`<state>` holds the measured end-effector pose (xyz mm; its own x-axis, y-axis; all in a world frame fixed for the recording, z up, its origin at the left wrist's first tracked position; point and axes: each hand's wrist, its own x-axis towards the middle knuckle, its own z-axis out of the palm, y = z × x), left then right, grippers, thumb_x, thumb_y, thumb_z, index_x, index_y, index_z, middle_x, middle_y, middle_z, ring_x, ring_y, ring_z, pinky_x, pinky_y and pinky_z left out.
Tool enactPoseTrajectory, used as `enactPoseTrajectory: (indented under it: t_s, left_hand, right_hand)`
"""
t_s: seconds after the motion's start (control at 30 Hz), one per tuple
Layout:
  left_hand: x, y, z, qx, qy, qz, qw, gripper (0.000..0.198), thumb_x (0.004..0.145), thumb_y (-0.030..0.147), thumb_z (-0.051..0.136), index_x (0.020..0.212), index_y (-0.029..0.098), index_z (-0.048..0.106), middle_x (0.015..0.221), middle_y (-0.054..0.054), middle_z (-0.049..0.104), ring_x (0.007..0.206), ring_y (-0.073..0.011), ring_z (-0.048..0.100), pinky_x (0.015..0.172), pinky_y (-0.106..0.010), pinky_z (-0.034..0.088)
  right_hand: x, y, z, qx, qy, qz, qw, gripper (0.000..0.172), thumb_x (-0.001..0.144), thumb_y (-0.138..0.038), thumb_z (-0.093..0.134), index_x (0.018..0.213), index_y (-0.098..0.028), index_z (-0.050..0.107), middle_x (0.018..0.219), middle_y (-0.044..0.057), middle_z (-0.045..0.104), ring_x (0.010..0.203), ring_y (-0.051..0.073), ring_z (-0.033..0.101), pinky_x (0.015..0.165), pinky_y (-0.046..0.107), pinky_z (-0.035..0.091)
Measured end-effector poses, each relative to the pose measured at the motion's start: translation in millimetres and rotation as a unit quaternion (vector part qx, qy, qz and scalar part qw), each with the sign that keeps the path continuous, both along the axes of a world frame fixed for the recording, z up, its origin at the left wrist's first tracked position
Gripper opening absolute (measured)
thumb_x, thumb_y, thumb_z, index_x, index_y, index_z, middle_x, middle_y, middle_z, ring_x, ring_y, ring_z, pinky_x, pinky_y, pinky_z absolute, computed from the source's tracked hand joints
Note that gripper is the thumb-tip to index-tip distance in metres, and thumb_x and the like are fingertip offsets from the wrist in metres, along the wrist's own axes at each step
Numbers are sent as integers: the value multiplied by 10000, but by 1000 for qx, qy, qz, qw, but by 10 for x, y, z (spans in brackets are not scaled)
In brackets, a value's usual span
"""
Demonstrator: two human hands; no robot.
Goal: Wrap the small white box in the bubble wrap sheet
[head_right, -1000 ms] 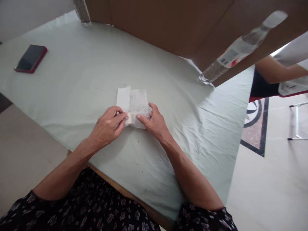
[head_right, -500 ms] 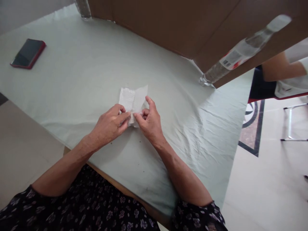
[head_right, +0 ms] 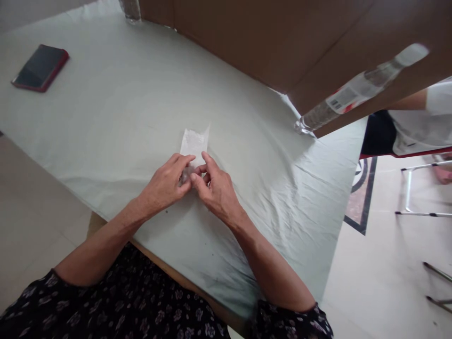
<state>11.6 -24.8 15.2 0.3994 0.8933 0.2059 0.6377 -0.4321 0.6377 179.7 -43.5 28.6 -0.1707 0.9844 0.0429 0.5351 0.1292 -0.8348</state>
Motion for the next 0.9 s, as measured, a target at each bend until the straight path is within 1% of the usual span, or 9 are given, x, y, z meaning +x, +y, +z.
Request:
enactPoseTrajectory:
  t_s: [0.13, 0.3, 0.4, 0.47, 0.57, 0.7, 0.73, 0.8, 0.9]
  left_hand:
    - [-16, 4, -41, -20, -44, 1, 999, 537, 854, 142, 576, 1380, 163, 473, 1080, -79, 619, 882, -175, 605, 779, -309, 521]
    - [-44, 10, -64, -37, -99, 11, 994, 559, 806, 125, 567, 1359, 179, 503, 1067, -61, 631, 840, -146, 599, 791, -303, 523]
    - [-38, 13, -12, -81, -127, 16, 988, 587, 779, 163, 590, 1360, 178, 506, 1110, -68, 638, 781, -129, 588, 761, -305, 535]
    - [-8, 17, 35, -109, -128, 30, 985, 619, 764, 203, 627, 1369, 171, 504, 1127, -75, 643, 771, -133, 590, 744, -313, 540]
    - [61, 24, 70, -99, -99, 69, 988, 573, 764, 219, 644, 1325, 169, 538, 1111, -80, 652, 856, -174, 616, 770, -341, 535]
    - [109, 26, 38, -83, -83, 80, 990, 448, 809, 154, 566, 1256, 186, 573, 1047, -66, 650, 847, -169, 616, 770, -335, 524]
    - [109, 26, 28, -83, -82, 77, 990, 455, 813, 151, 563, 1267, 187, 570, 1047, -65, 647, 832, -164, 612, 768, -332, 524]
    - [101, 28, 17, -88, -80, 76, 990, 497, 807, 156, 578, 1303, 186, 557, 1069, -69, 640, 807, -155, 603, 761, -324, 525]
    - [93, 38, 27, -95, -68, 80, 990, 535, 788, 150, 590, 1321, 189, 561, 1080, -64, 635, 762, -140, 585, 756, -316, 524]
  right_hand:
    - [74, -51, 62, 16, -30, 59, 998, 616, 949, -261, 495, 1553, -233, 379, 1140, 60, 732, 683, 127, 612, 689, 314, 533]
    - [165, -11, 23, 13, -8, 131, 991, 611, 996, -251, 422, 1593, -309, 304, 1259, 64, 707, 644, 112, 631, 696, 329, 567]
    - [168, 38, 3, 19, -34, 150, 988, 692, 935, -159, 445, 1595, -310, 299, 1248, 60, 718, 606, 105, 626, 685, 326, 573]
    - [148, 63, 15, 29, -70, 145, 987, 745, 886, -117, 468, 1593, -286, 306, 1229, 66, 731, 660, 128, 660, 699, 330, 575]
    - [122, 91, 62, 32, -92, 140, 985, 766, 852, -81, 459, 1585, -261, 323, 1211, 73, 744, 737, 156, 698, 707, 329, 578]
    - [165, 125, 91, -26, -20, 172, 985, 748, 846, -104, 471, 1562, -280, 344, 1230, 62, 729, 561, 98, 629, 591, 291, 569]
    - [190, 136, 79, -33, 12, 161, 986, 717, 854, -124, 475, 1544, -285, 366, 1228, 59, 726, 535, 87, 612, 567, 285, 565]
    - [246, 172, 33, -18, 69, 94, 993, 595, 886, -182, 495, 1472, -270, 452, 1178, 55, 727, 531, 82, 601, 553, 282, 560]
    - [324, 276, -71, 38, 78, -15, 996, 382, 902, -286, 573, 1277, -224, 607, 1006, 29, 718, 565, 94, 587, 570, 284, 535]
